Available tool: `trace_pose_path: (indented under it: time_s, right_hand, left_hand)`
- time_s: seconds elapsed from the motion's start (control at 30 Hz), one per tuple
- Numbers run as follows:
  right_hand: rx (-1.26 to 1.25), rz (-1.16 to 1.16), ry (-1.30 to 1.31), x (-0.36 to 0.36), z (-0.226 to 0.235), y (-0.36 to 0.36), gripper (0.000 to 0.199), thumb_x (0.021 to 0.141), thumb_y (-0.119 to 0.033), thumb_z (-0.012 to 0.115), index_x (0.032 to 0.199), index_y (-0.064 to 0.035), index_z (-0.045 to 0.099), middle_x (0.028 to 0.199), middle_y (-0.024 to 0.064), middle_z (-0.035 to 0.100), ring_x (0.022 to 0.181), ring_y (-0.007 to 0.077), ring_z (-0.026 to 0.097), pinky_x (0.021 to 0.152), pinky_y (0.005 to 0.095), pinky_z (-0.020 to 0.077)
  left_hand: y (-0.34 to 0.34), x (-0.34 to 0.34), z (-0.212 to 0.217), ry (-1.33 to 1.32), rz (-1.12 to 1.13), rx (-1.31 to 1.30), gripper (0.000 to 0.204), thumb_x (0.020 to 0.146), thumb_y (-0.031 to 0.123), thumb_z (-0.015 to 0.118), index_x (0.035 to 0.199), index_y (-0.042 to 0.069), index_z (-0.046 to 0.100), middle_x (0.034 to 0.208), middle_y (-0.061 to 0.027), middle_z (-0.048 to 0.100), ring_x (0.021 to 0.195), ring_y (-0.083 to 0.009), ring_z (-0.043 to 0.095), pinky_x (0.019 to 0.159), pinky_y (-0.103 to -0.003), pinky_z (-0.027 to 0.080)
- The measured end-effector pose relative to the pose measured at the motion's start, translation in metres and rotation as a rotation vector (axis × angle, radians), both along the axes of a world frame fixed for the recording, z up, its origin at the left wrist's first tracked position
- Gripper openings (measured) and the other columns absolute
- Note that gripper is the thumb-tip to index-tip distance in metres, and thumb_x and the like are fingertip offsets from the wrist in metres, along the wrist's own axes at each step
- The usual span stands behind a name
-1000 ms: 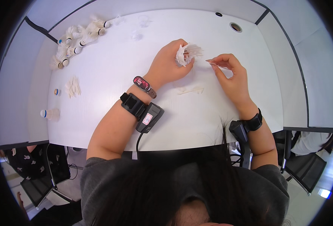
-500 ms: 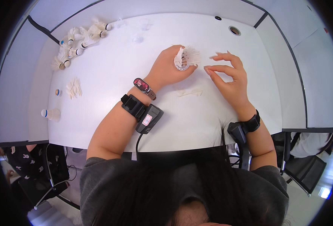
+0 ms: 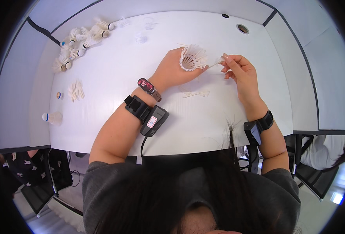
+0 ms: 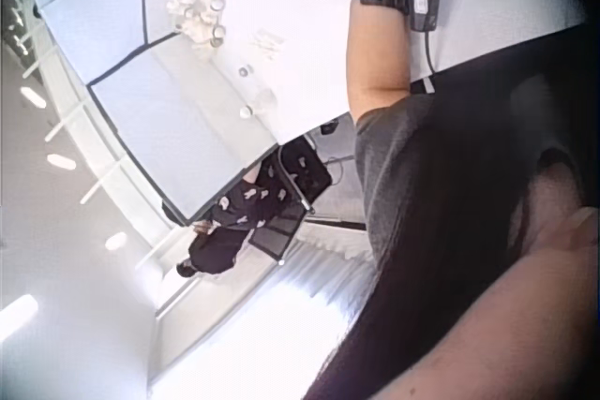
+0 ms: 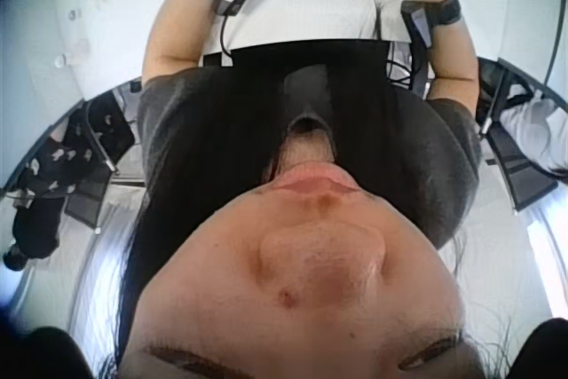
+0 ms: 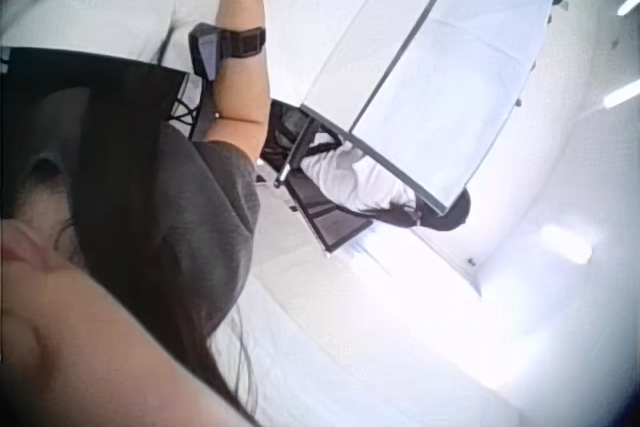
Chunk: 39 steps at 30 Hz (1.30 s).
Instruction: Assembling shuttlecocks by inserting feathers into a base and adjusting them.
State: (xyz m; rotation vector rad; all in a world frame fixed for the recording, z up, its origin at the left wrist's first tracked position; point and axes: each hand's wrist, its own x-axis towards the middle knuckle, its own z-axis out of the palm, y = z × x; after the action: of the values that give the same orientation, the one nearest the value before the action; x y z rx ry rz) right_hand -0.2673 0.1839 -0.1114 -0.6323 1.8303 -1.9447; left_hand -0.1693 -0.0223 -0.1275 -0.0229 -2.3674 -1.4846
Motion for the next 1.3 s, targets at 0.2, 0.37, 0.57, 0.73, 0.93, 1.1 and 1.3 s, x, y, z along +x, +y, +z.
trace_pose_path:
  time_s: [0.2, 0.37, 0.57, 0.73, 0.93, 1.1, 1.3]
  right_hand:
    - [-0.041, -0.031, -0.176, -0.006, 0.001, 0.000, 0.022, 0.096, -0.027, 0.071, 0.102, -0.0065, 0.068, 0.095, 0.0045, 0.072, 0.080, 0.0100, 0.061, 0.067, 0.0235, 0.0467]
    - [-0.051, -0.035, -0.252, -0.008, -0.002, 0.000, 0.022, 0.096, -0.027, 0.071, 0.103, -0.0067, 0.067, 0.097, 0.0039, 0.072, 0.079, 0.0099, 0.061, 0.066, 0.0232, 0.0461]
    - [-0.040, -0.027, -0.280, -0.010, -0.004, -0.001, 0.021, 0.097, -0.027, 0.070, 0.103, -0.0068, 0.067, 0.093, 0.0027, 0.070, 0.074, 0.0081, 0.058, 0.063, 0.0219, 0.0438]
    - [-0.080, 0.008, -0.245, -0.015, -0.007, -0.001, 0.018, 0.097, -0.026, 0.069, 0.095, -0.0082, 0.065, 0.076, -0.0011, 0.061, 0.062, 0.0067, 0.050, 0.057, 0.0223, 0.0399]
    - [-0.084, 0.011, -0.218, -0.017, -0.010, -0.002, 0.021, 0.097, -0.028, 0.070, 0.089, -0.0098, 0.062, 0.074, -0.0013, 0.060, 0.060, 0.0064, 0.049, 0.056, 0.0226, 0.0392]
    - [-0.064, 0.017, -0.224, -0.015, -0.009, -0.001, 0.022, 0.096, -0.029, 0.070, 0.089, -0.0103, 0.061, 0.074, -0.0013, 0.060, 0.060, 0.0065, 0.050, 0.056, 0.0226, 0.0395]
    - [-0.030, 0.046, -0.219, -0.013, -0.002, -0.001, 0.023, 0.098, -0.032, 0.067, 0.090, -0.0111, 0.060, 0.074, -0.0009, 0.061, 0.061, 0.0070, 0.051, 0.057, 0.0226, 0.0405]
  left_hand:
    - [-0.001, -0.001, -0.002, 0.048, -0.045, -0.028, 0.035, 0.082, 0.023, 0.079, 0.109, 0.003, 0.069, 0.095, -0.0076, 0.071, 0.085, -0.0169, 0.066, 0.079, -0.030, 0.053]
    - [-0.003, -0.002, -0.004, 0.070, -0.076, -0.081, 0.036, 0.085, 0.017, 0.079, 0.116, 0.002, 0.069, 0.097, -0.0044, 0.070, 0.087, -0.0109, 0.064, 0.082, -0.028, 0.053]
    - [-0.006, -0.004, -0.008, 0.067, -0.095, -0.059, 0.035, 0.085, 0.014, 0.078, 0.117, 0.002, 0.068, 0.099, -0.0042, 0.072, 0.088, -0.0101, 0.065, 0.082, -0.027, 0.053]
    - [-0.007, -0.005, -0.011, 0.045, -0.137, -0.003, 0.033, 0.088, 0.013, 0.076, 0.117, 0.002, 0.068, 0.100, -0.0035, 0.073, 0.086, -0.0082, 0.063, 0.079, -0.026, 0.052]
    - [-0.004, -0.005, -0.012, 0.017, -0.065, 0.000, 0.030, 0.090, 0.014, 0.075, 0.116, 0.001, 0.069, 0.097, -0.0028, 0.073, 0.085, -0.0071, 0.062, 0.078, -0.026, 0.052]
    - [-0.003, -0.003, -0.007, -0.006, -0.065, -0.036, 0.032, 0.088, 0.017, 0.074, 0.115, 0.002, 0.069, 0.094, -0.0069, 0.074, 0.083, -0.0140, 0.066, 0.077, -0.029, 0.053]
    - [-0.003, -0.002, -0.003, -0.033, -0.054, -0.043, 0.030, 0.089, 0.014, 0.074, 0.115, 0.001, 0.070, 0.090, -0.0022, 0.073, 0.078, -0.0070, 0.060, 0.072, -0.026, 0.050]
